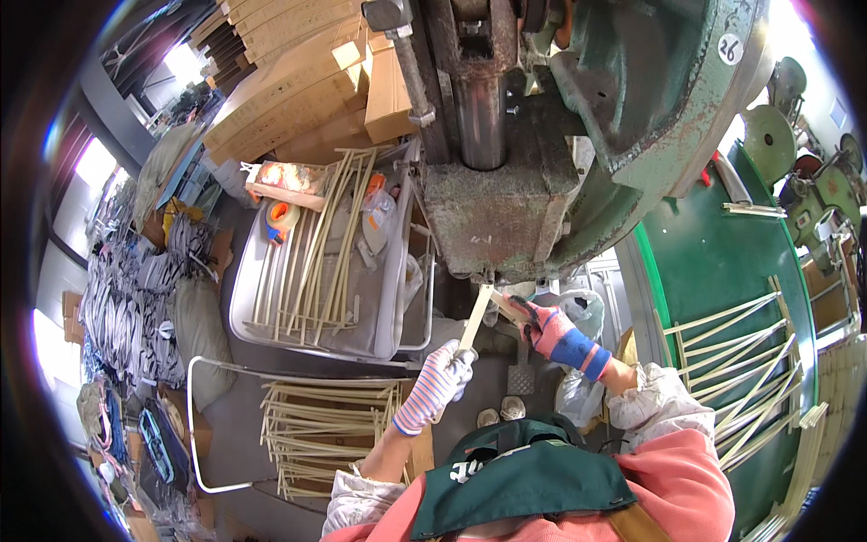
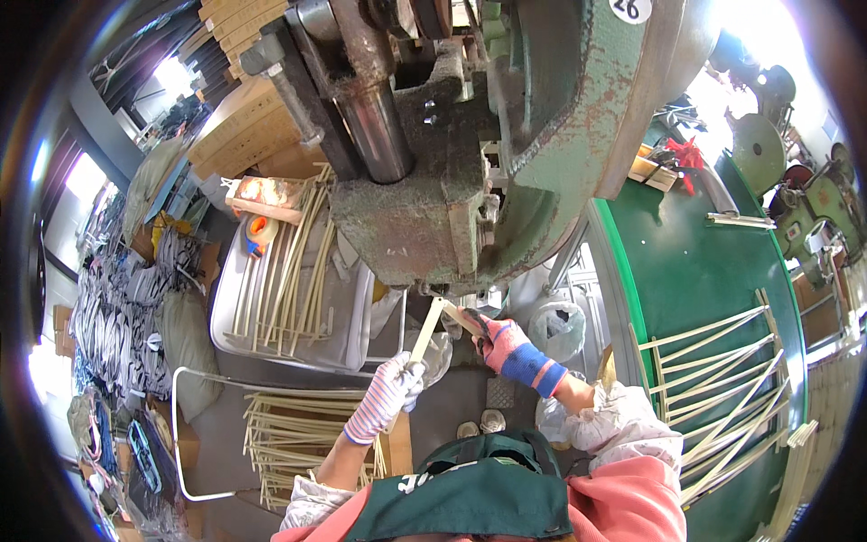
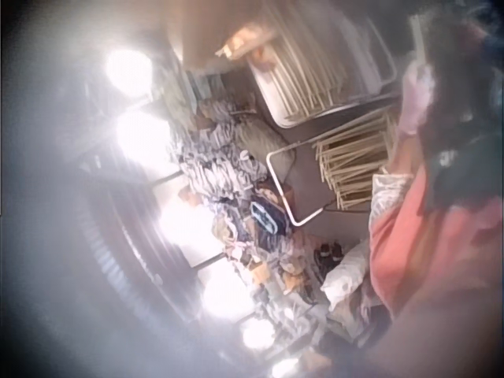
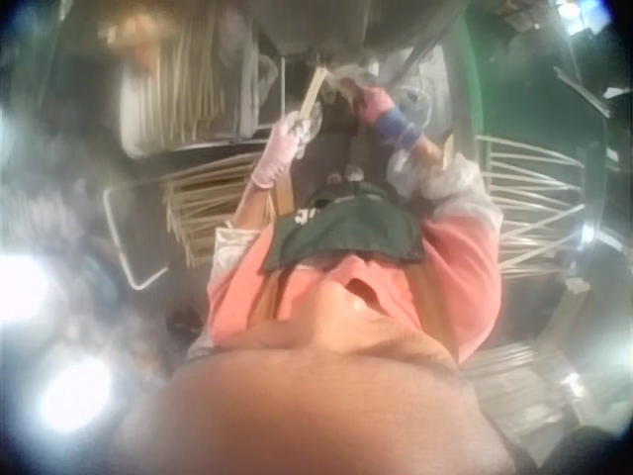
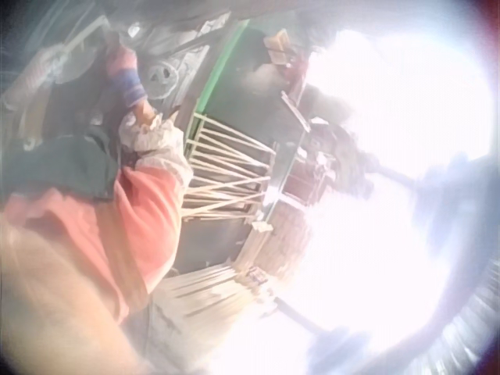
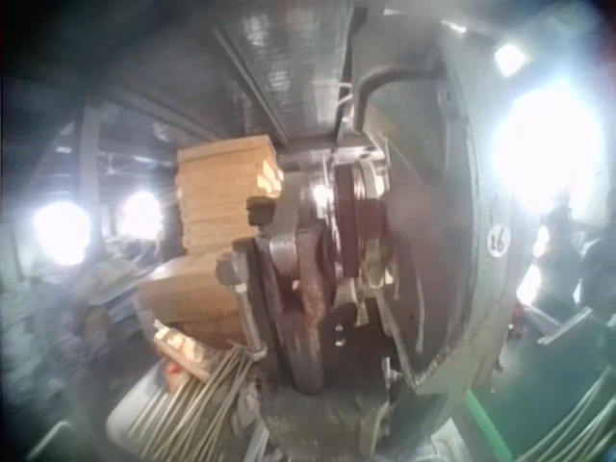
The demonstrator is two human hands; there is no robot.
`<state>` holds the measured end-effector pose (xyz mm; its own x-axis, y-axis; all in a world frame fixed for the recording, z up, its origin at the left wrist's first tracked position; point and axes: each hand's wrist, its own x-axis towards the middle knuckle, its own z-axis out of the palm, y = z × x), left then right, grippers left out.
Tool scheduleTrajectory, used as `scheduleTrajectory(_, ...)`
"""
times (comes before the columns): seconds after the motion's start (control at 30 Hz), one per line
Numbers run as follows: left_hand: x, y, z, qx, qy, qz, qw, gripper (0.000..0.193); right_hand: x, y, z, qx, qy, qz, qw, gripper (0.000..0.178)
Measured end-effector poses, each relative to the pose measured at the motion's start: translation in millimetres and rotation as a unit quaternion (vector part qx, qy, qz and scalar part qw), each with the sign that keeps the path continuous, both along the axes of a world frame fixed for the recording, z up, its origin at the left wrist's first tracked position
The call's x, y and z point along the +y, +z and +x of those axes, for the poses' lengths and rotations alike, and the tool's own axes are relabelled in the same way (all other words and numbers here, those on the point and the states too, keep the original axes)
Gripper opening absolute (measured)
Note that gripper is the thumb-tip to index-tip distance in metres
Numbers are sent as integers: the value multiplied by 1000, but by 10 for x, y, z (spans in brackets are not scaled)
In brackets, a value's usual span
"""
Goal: The person assembles wooden frames by picking up thin wooden sticks, inserting them into a press machine, and stacking the finished frames on a green table. The process is repeated multiple times with consistent hand movements and tool use.
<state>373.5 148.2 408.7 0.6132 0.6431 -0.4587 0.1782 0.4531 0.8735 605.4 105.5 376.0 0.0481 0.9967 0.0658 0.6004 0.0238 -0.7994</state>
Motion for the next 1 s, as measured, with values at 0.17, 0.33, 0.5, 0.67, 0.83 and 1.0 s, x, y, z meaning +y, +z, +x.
scheduleTrajectory(0.17, 94, -17, -13, -11, -26, 22, 999, 13, 2, 6, -14, -5, 0, 8, 1000, 61)
scheduleTrajectory(0.33, 142, -57, -47, 6, -35, 0, 999, 10, 14, 79, -59, 0, -3, 13, 1000, 61)
scheduleTrajectory(0.5, 277, -115, -102, 26, -65, 88, 994, 10, 98, 228, -7, 3, 51, -33, 998, 66)
scheduleTrajectory(0.67, 385, -100, -130, -10, -111, -41, 993, 11, 189, 264, 36, 80, 60, -286, 953, 76)
scheduleTrajectory(0.83, 412, 0, -130, 0, -148, -20, 989, 12, 181, 258, -10, 95, 63, -269, 956, 71)
scheduleTrajectory(1.0, 476, 22, -175, 29, -153, -1, 988, 15, 139, 305, -26, 107, 62, -256, 959, 62)
